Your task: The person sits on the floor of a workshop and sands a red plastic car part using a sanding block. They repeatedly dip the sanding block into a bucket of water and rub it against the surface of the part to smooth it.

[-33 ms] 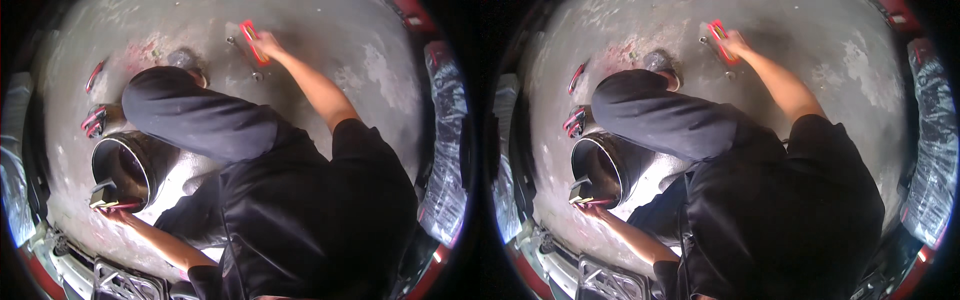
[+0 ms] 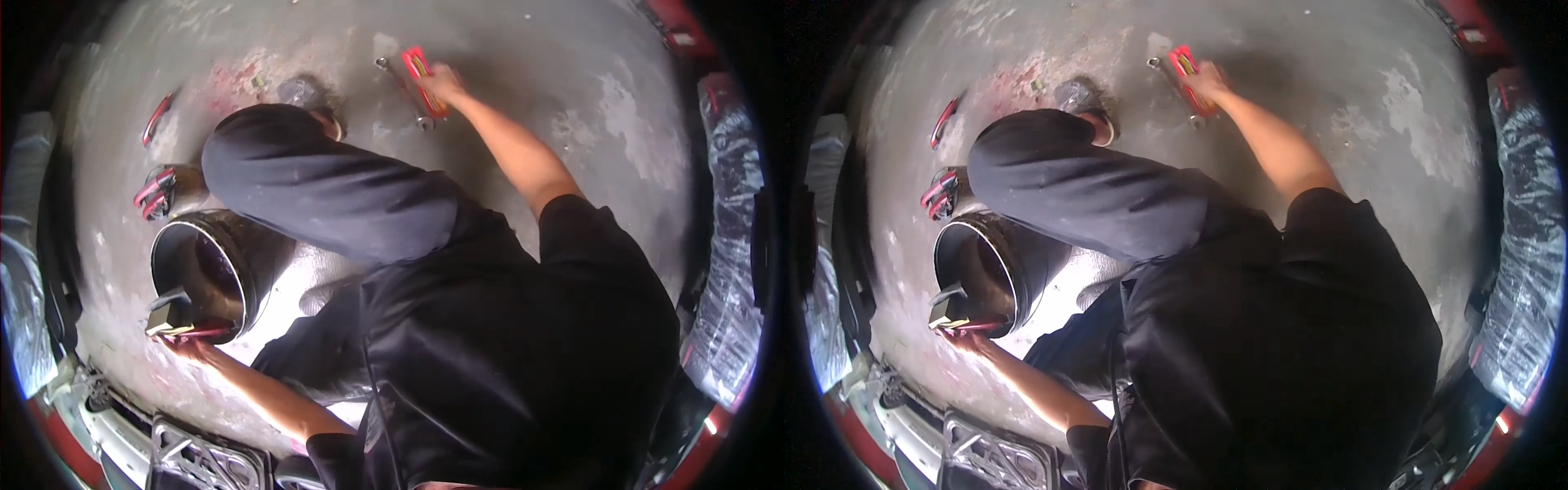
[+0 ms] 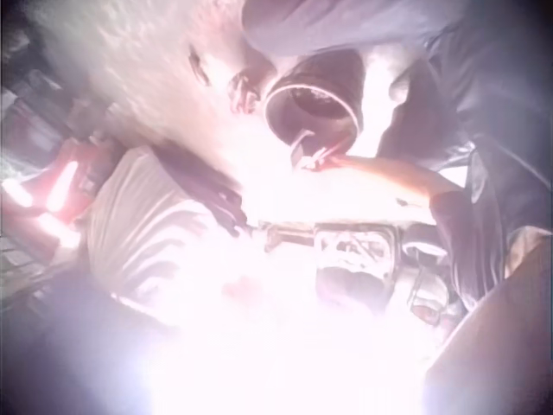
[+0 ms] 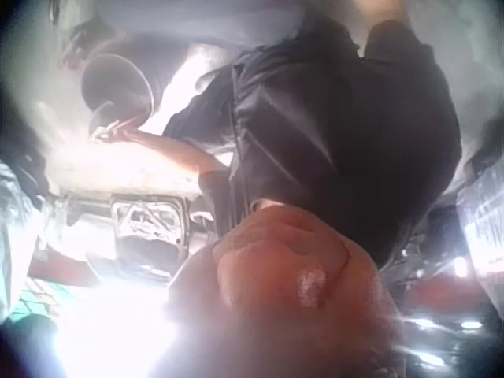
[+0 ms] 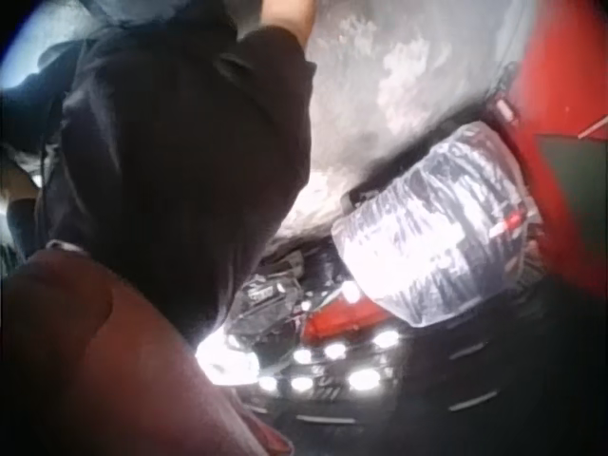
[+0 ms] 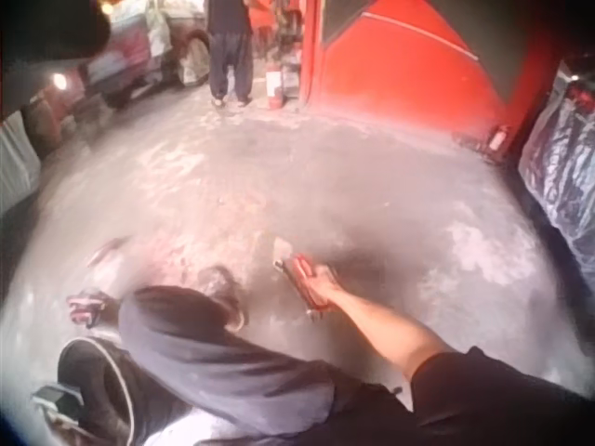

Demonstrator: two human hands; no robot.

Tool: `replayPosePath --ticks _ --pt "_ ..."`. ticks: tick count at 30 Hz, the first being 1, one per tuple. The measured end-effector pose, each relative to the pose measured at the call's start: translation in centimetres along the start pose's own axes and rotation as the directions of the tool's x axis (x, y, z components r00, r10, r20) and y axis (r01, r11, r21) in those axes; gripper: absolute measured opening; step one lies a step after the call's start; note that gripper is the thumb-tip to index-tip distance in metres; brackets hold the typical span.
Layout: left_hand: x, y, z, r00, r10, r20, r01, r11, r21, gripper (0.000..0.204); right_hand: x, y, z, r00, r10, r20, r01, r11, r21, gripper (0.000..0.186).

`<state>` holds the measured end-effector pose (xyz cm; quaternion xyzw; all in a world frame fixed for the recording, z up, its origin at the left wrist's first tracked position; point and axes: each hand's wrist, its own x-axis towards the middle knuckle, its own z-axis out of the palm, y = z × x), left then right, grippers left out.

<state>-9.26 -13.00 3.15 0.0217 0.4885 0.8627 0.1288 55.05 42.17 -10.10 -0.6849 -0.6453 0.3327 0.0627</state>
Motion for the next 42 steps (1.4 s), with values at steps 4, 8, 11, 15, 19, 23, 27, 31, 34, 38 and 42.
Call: replayPosePath --ticks 4,8,11,15,19,23,27,31,34,38,42 --pt "-1.4 -0.6 2.2 0.992 -0.126 -0.019 0.126 0.992 -0.019 0.061 -1.9 5.3 7.8 0.966 0.256 0.046 -0.245 0.955 -0.170 0.069" --pt "-1.1 0.7 3.2 0.989 -0.148 0.019 0.147 0.988 0.048 0.060 -0.9 5.8 10.1 0.974 0.223 0.041 -0.206 0.947 -0.246 0.064" --pt "-1.8 1.0 3.7 0.993 -0.116 0.024 0.109 0.972 0.209 0.069 1.5 5.7 9.1 0.996 0.089 0.002 -0.085 0.960 -0.268 0.054" --pt "-6.5 0.8 7.1 0.995 -0.068 0.067 0.044 0.950 0.311 0.072 3.2 -0.4 5.3 0.974 -0.225 0.018 0.211 0.936 0.281 0.031" --pt "-6.7 -1.6 10.9 0.992 -0.076 0.104 0.054 0.978 0.202 0.035 0.8 -14.3 -2.0 0.917 -0.398 -0.028 0.340 0.743 0.576 0.042" --pt "-11.6 -2.3 15.7 0.996 -0.041 0.084 0.039 0.999 0.024 0.040 -11.0 -29.8 -8.0 0.606 -0.785 -0.126 0.679 0.429 0.595 0.039" --pt "-13.9 -1.5 16.3 0.997 -0.049 0.058 0.053 0.997 -0.053 0.052 -25.4 -39.9 -2.7 0.194 -0.981 0.016 0.805 0.168 0.569 0.046" --pt "-13.5 -2.4 18.0 0.968 -0.043 0.246 0.078 0.988 -0.135 0.052 -29.7 -43.3 5.4 0.172 -0.912 0.372 0.827 0.339 0.448 0.097" --pt "-13.8 -2.5 19.1 0.977 -0.031 0.213 0.071 0.980 -0.186 0.065 -30.6 -44.6 8.8 0.111 -0.896 0.429 0.769 0.351 0.534 0.097" --pt "-13.4 -2.4 18.3 0.972 -0.051 0.231 0.083 0.988 -0.130 0.069 -30.1 -44.7 11.3 -0.026 -0.911 0.412 0.791 0.234 0.565 0.088" --pt "-12.8 -2.0 18.2 0.951 -0.127 0.282 0.191 0.958 -0.213 0.064 -28.8 -45.3 11.7 0.034 -0.869 0.494 0.522 0.437 0.732 0.076"
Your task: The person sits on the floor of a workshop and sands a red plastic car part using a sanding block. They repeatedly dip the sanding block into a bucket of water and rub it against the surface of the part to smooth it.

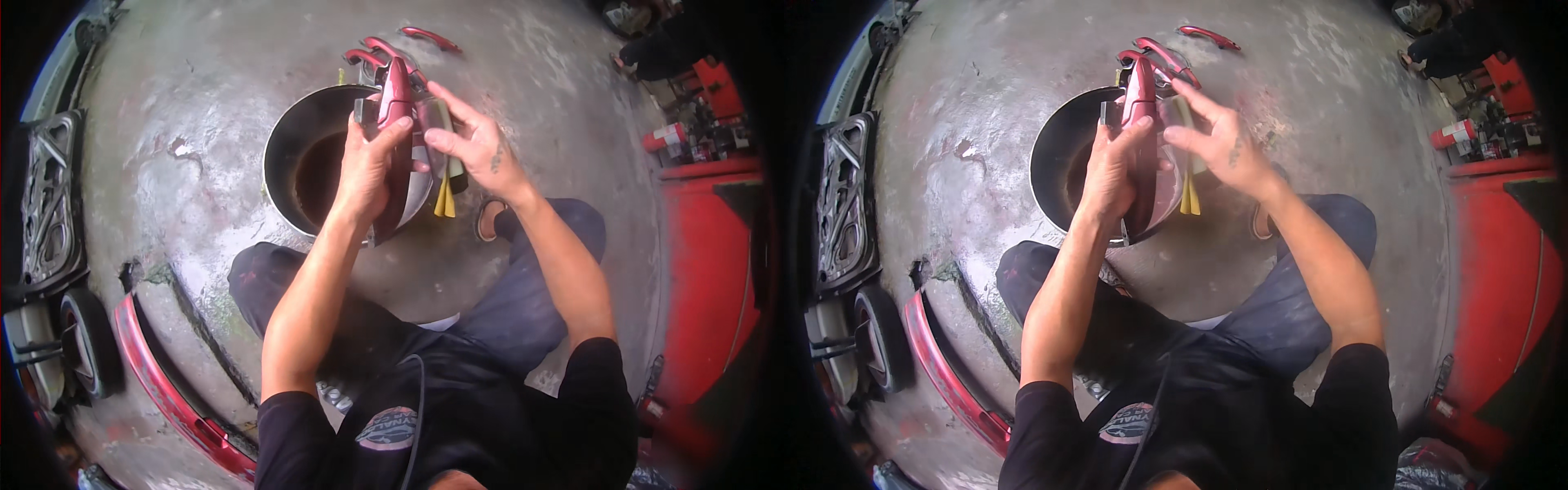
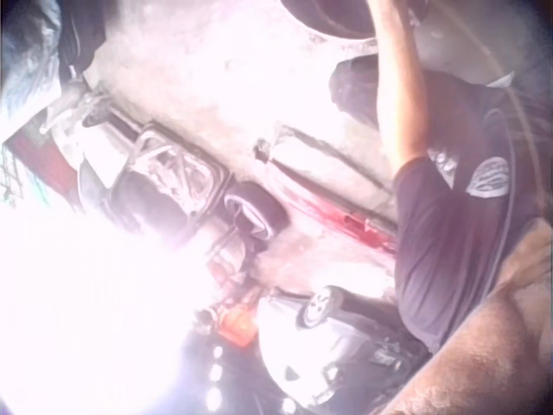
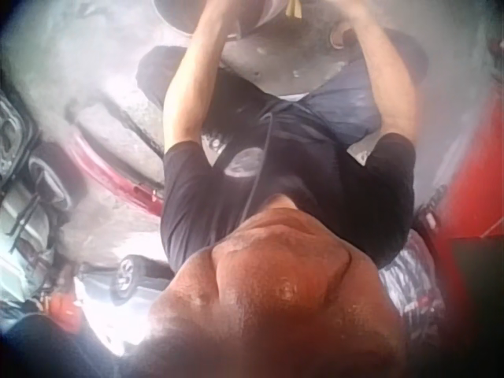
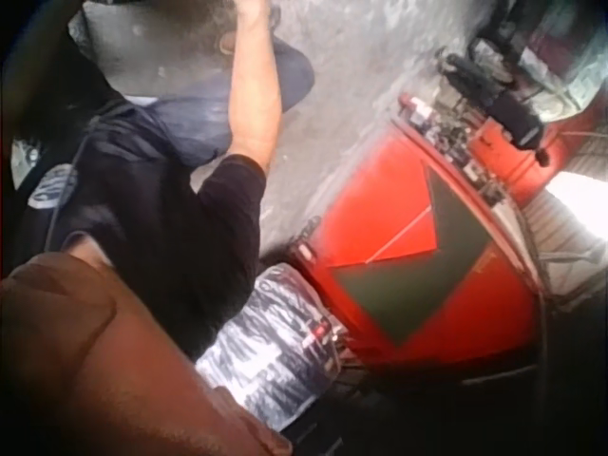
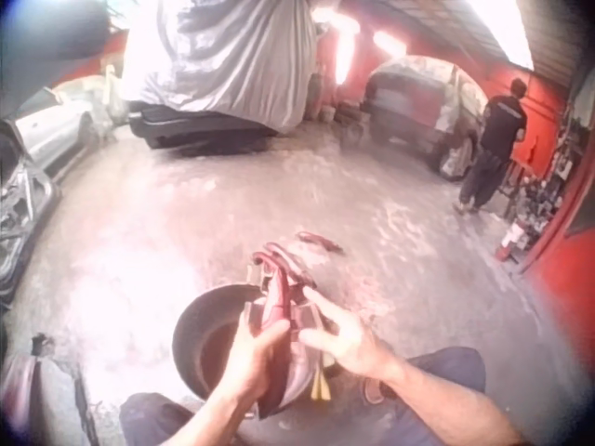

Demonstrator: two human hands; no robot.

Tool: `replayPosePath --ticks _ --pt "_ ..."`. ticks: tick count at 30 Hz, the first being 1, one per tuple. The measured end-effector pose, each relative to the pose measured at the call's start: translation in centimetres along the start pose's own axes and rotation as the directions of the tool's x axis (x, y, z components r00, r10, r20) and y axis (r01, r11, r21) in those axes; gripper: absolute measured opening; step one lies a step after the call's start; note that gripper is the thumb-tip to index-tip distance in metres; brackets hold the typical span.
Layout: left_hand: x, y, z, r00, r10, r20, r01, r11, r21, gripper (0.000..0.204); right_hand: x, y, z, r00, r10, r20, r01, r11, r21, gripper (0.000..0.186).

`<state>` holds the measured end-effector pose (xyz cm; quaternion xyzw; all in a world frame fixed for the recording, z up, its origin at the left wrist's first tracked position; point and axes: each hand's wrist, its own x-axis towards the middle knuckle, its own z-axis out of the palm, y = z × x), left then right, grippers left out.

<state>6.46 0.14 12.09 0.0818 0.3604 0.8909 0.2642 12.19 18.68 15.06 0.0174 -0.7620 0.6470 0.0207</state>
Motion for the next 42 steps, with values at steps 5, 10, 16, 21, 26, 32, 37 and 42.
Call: replayPosePath --ticks 5,10,16,21,26,32,37,42 --pt "1.0 -0.5 -1.4 0.992 -0.122 0.011 0.123 0.989 -0.084 0.056 0.1 -2.0 -1.8 0.991 -0.089 -0.097 0.042 0.910 -0.412 0.067" --pt "1.3 -1.2 -1.1 0.981 -0.191 0.038 0.193 0.979 -0.065 0.053 -0.4 -2.7 -2.3 0.981 -0.190 0.020 0.123 0.549 -0.827 0.077" --pt "1.6 -0.6 1.5 0.988 -0.151 0.016 0.146 0.971 0.191 0.050 0.3 -2.7 -3.0 0.975 -0.223 0.015 0.097 0.362 -0.927 0.076" --pt "2.0 -1.1 1.2 0.975 -0.219 0.027 0.214 0.970 0.118 0.048 -0.4 -2.6 -3.0 0.967 -0.250 0.056 0.132 0.297 -0.946 0.071" --pt "2.2 -1.8 0.5 0.976 -0.218 0.009 0.216 0.971 0.107 0.046 -1.4 -2.9 -2.4 0.965 -0.233 0.121 0.188 0.294 -0.937 0.065" --pt "2.0 -1.8 1.5 0.975 -0.221 -0.019 0.222 0.967 0.127 0.051 -1.4 -2.8 -3.2 0.967 -0.219 -0.131 0.050 0.663 -0.747 0.051" --pt "2.0 -2.6 1.4 0.967 -0.253 0.004 0.251 0.960 0.127 0.057 -0.2 -1.0 -3.6 0.949 -0.104 -0.299 -0.128 0.737 -0.663 0.046" --pt "1.6 -3.6 2.1 0.970 -0.241 -0.019 0.241 0.963 0.122 0.050 0.5 0.5 -2.8 0.927 -0.090 -0.363 -0.126 0.839 -0.529 0.054"
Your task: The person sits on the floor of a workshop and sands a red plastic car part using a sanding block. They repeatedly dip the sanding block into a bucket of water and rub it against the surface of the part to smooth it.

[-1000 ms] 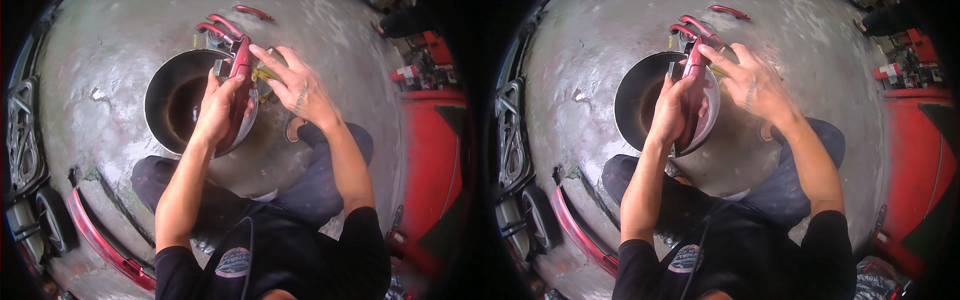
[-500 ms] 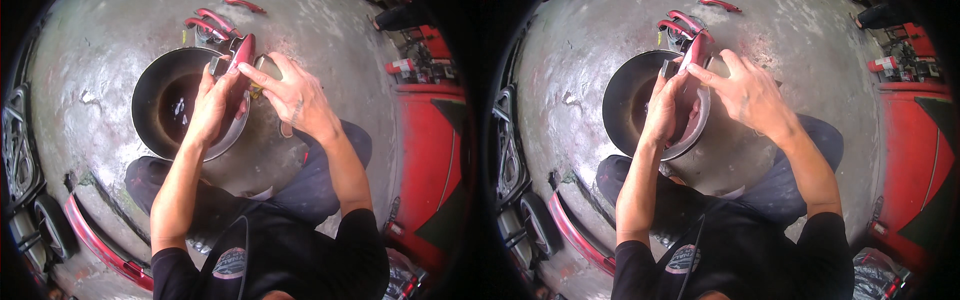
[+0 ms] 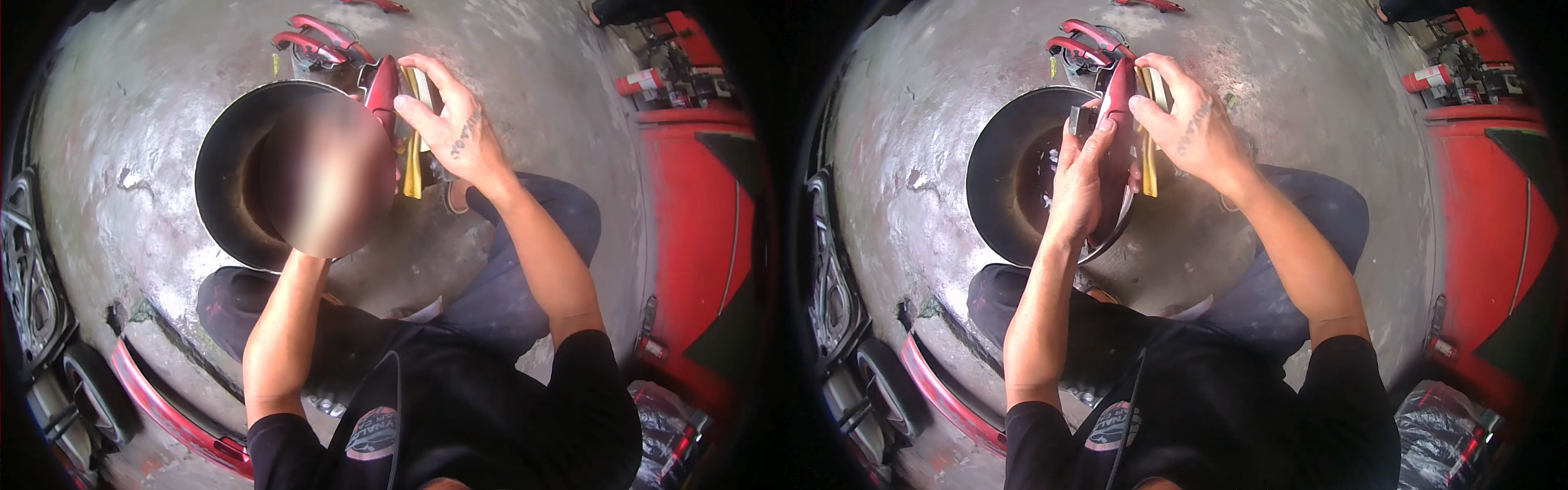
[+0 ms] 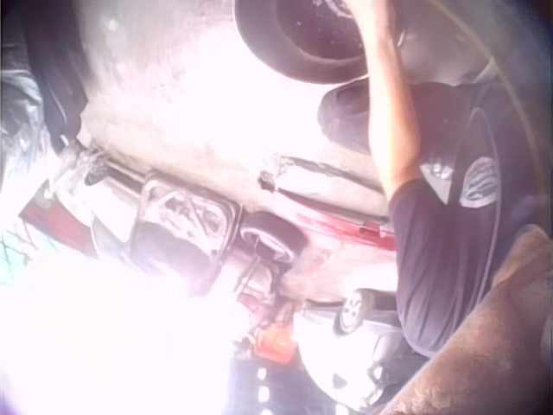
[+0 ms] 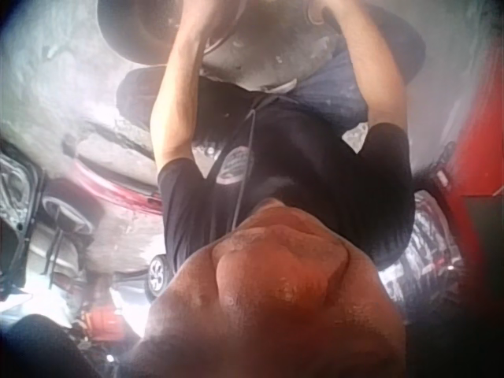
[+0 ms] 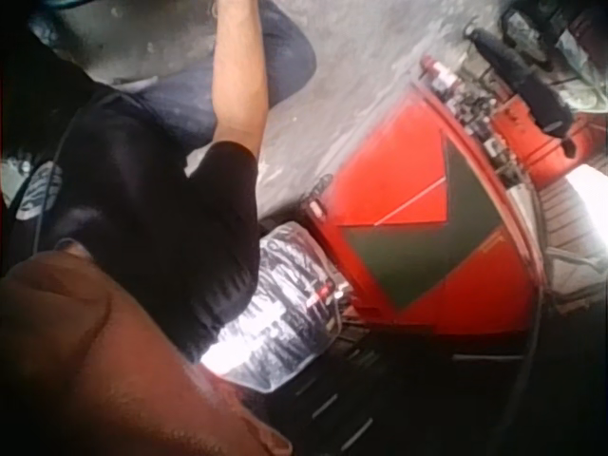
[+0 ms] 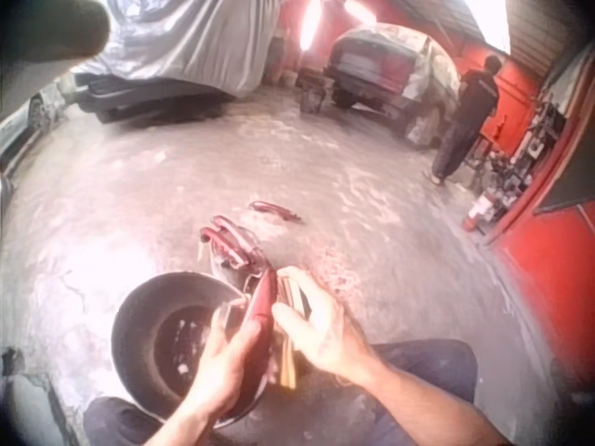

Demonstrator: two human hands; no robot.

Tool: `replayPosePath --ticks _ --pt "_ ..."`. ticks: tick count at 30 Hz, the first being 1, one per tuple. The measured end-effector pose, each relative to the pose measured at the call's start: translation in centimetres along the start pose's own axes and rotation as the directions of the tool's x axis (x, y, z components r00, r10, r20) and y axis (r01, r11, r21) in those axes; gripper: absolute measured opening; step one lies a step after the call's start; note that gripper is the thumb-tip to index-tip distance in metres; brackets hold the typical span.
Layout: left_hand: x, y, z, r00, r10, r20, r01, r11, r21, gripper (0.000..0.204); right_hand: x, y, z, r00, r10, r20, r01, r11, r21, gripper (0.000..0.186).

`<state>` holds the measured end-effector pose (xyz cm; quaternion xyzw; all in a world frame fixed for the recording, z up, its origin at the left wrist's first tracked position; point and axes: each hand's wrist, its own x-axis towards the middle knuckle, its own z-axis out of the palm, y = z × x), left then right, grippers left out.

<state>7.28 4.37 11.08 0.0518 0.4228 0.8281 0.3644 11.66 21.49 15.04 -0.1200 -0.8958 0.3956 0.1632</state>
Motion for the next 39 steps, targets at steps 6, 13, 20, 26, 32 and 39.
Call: replayPosePath --ticks 6,13,20,26,32,39 --pt "0.3 -1.0 -0.1 0.976 0.217 -0.038 -0.195 0.932 0.306 0.049 -0.1 -0.4 0.2 0.995 0.092 0.028 -0.092 0.996 0.019 0.057" --pt "1.0 -3.0 -0.7 0.940 0.340 0.024 -0.315 0.842 0.438 0.050 0.5 1.0 0.0 0.978 0.157 0.134 -0.183 0.960 0.212 0.059" --pt "0.5 -1.9 -0.1 0.975 0.220 -0.030 -0.189 0.893 0.408 0.050 0.8 2.9 0.5 0.987 0.107 0.120 -0.130 0.972 0.197 0.059" --pt "-0.1 -0.6 0.5 0.996 0.067 -0.066 -0.050 0.971 0.235 0.049 0.8 1.8 -0.1 0.960 0.185 0.212 -0.241 0.930 0.278 0.054" --pt "0.7 -2.3 -0.4 0.973 0.232 -0.004 -0.205 0.870 0.448 0.051 0.9 3.1 0.2 0.979 0.106 0.172 -0.145 0.963 0.229 0.053" --pt "0.3 -1.8 -0.2 0.989 0.148 -0.010 -0.131 0.903 0.410 0.052 0.9 3.1 0.1 0.945 0.155 0.287 -0.252 0.907 0.338 0.051"
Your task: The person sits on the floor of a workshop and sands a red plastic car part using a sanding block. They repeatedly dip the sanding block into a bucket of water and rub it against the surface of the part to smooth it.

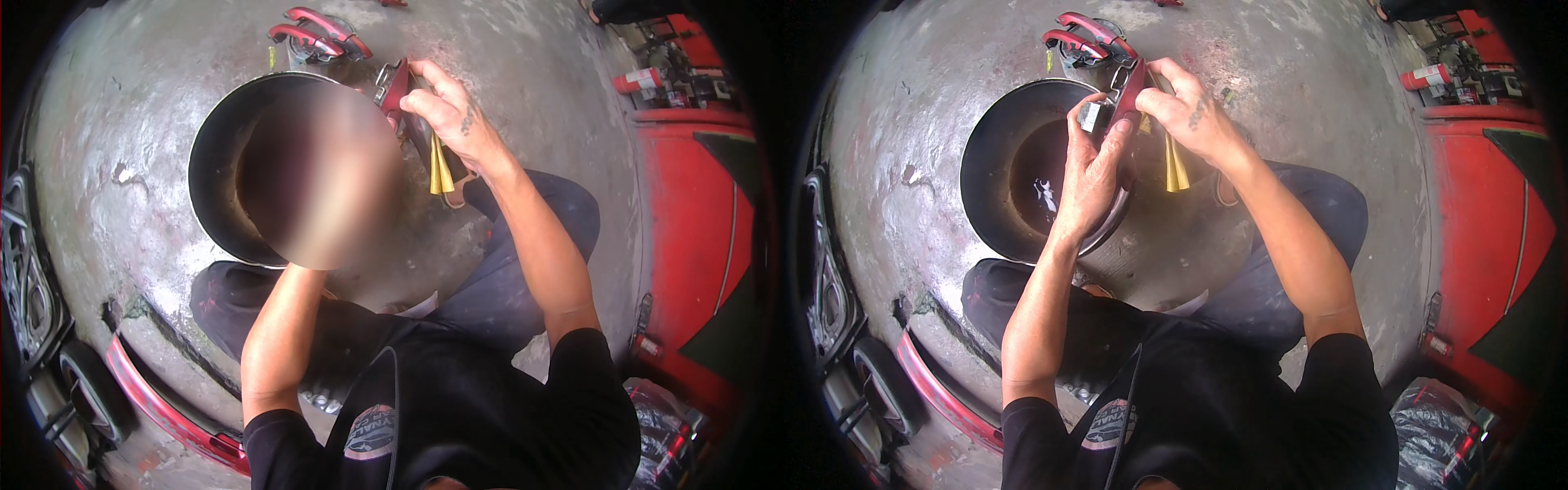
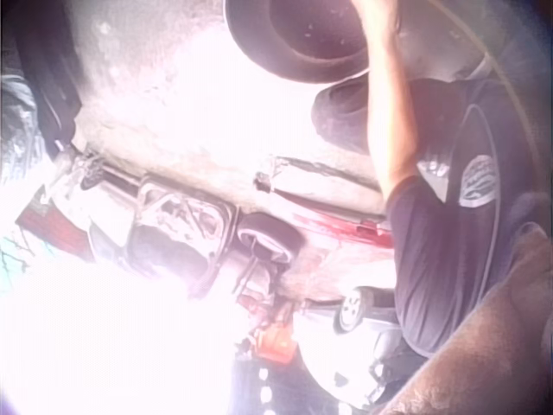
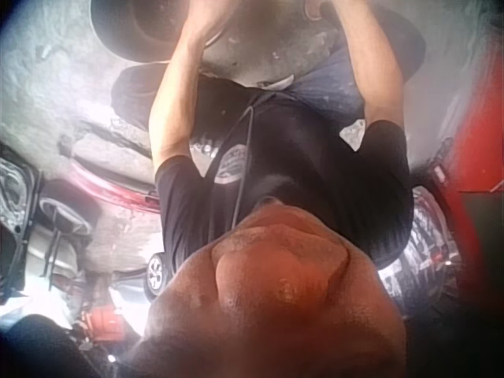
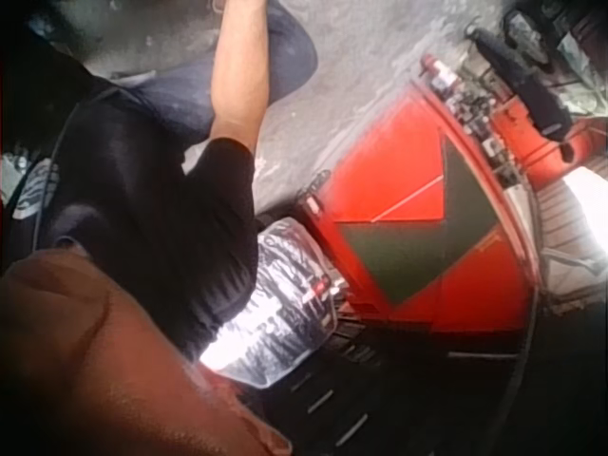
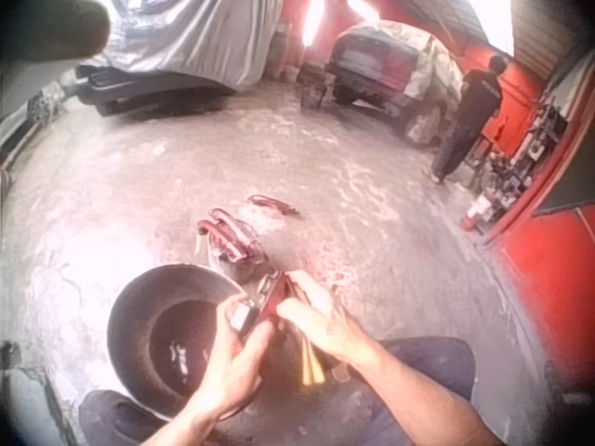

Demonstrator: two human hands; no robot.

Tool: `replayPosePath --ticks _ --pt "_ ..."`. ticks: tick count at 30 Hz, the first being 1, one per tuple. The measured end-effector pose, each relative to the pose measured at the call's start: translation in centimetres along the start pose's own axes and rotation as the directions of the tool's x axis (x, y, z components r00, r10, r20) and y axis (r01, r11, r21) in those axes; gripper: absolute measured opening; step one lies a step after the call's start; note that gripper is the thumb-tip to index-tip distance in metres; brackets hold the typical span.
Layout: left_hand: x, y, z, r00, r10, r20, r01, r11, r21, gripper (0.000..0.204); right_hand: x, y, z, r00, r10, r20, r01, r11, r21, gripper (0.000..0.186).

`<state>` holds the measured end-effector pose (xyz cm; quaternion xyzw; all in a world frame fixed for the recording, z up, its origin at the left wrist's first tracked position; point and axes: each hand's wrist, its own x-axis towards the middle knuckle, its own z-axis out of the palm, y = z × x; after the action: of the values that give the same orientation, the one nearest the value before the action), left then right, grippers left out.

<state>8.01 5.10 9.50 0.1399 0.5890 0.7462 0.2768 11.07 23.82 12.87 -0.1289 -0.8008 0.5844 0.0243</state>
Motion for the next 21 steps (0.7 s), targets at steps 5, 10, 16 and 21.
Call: replayPosePath --ticks 5,10,16,21 --pt "-0.1 1.2 0.1 0.991 -0.133 0.033 0.137 0.962 -0.235 0.049 -0.2 0.1 0.5 0.988 -0.115 -0.099 0.101 0.986 -0.134 0.053" --pt "1.1 0.4 -1.3 0.973 -0.170 0.153 0.219 0.890 -0.400 0.050 -0.3 -0.1 -0.3 0.997 -0.023 -0.072 0.020 0.999 -0.046 0.047" --pt "1.3 0.2 -2.2 0.967 -0.179 0.181 0.243 0.865 -0.439 0.038 -1.1 -1.5 -2.2 0.998 -0.014 0.054 -0.008 0.921 0.390 0.053" --pt "1.2 0.9 -2.4 0.972 -0.172 0.161 0.219 0.909 -0.355 0.048 -1.3 -0.6 -2.9 0.991 0.010 0.136 -0.088 0.811 0.578 0.049"
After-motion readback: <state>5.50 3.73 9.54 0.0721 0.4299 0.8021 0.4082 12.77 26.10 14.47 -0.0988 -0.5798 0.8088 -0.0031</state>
